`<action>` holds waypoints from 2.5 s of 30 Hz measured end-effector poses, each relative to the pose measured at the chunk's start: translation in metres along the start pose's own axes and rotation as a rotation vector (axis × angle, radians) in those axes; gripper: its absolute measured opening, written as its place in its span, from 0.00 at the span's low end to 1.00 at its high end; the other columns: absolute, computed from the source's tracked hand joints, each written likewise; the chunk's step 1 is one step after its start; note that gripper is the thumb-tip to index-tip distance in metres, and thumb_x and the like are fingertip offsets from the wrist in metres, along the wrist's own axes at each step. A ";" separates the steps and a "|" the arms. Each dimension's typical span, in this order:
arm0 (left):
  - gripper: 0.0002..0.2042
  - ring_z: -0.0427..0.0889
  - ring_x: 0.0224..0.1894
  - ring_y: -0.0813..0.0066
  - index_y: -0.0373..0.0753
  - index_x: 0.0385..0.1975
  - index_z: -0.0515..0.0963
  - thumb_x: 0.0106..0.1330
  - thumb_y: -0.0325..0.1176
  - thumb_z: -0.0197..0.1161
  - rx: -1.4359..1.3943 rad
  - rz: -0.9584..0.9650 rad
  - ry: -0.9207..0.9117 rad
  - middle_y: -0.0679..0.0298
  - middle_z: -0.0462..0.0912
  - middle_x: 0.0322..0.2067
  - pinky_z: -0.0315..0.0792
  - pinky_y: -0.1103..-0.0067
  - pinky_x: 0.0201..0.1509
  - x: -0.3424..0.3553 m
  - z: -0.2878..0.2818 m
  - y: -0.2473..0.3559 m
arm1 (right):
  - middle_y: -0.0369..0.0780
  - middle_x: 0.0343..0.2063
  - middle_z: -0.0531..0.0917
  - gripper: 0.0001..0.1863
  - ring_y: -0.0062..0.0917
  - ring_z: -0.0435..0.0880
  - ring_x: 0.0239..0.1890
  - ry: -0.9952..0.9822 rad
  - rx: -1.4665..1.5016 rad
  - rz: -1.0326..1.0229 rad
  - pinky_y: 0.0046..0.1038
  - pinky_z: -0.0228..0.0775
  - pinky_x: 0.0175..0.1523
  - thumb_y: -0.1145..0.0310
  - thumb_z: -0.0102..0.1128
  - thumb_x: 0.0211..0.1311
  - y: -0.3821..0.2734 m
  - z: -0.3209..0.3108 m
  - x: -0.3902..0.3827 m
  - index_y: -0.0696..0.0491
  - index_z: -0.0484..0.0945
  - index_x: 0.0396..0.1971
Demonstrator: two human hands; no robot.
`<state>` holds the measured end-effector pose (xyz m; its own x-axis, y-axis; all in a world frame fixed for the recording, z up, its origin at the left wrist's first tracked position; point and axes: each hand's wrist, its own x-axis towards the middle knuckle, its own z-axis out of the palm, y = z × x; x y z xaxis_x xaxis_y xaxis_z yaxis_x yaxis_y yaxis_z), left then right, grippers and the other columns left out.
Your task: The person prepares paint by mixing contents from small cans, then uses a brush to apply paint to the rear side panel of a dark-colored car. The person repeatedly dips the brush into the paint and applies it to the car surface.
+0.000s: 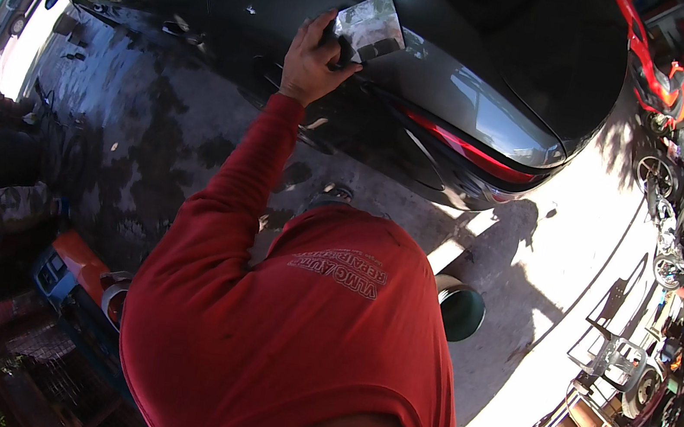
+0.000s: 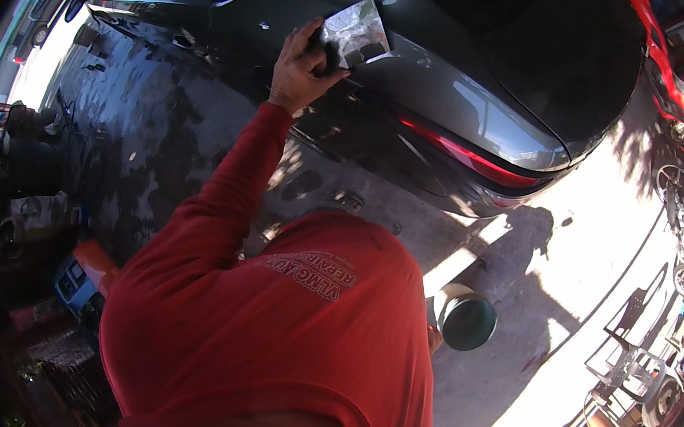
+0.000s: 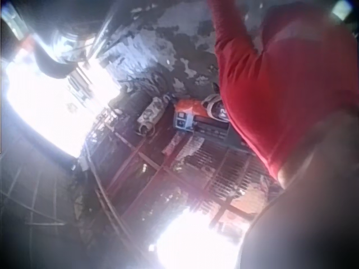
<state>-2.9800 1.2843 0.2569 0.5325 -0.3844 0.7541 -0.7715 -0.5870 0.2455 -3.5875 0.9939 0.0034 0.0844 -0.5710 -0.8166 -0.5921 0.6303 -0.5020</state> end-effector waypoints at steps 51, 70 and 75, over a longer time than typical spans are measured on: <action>0.23 0.74 0.59 0.49 0.40 0.14 0.70 0.44 0.40 0.84 -0.189 0.841 -0.414 0.55 0.74 0.64 0.72 0.58 0.60 0.070 0.075 0.243 | 0.36 0.23 0.85 0.09 0.20 0.84 0.20 0.297 0.323 0.268 0.24 0.71 0.21 0.65 0.70 0.63 0.174 0.098 -0.085 0.56 0.85 0.33; 0.17 0.73 0.58 0.56 0.42 0.33 0.90 0.48 0.45 0.81 0.354 1.766 -1.036 0.57 0.75 0.53 0.69 0.63 0.65 -0.087 0.279 0.368 | 0.42 0.76 0.65 0.62 0.47 0.55 0.80 -0.183 -0.179 -0.027 0.60 0.47 0.77 0.30 0.71 0.49 0.145 0.251 -0.081 0.42 0.54 0.80; 0.20 0.72 0.64 0.52 0.41 0.40 0.90 0.50 0.46 0.81 0.494 1.753 -1.075 0.54 0.73 0.63 0.67 0.60 0.69 -0.106 0.297 0.373 | 0.39 0.76 0.66 0.57 0.42 0.53 0.81 -0.121 -0.097 -0.001 0.63 0.42 0.78 0.38 0.73 0.52 0.150 0.268 -0.079 0.42 0.56 0.79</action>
<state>-3.2207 0.8940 0.0876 -0.3857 -0.6629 -0.6418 -0.5300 0.7285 -0.4340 -3.4684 1.2741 -0.0835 0.1781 -0.5004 -0.8473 -0.6663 0.5722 -0.4780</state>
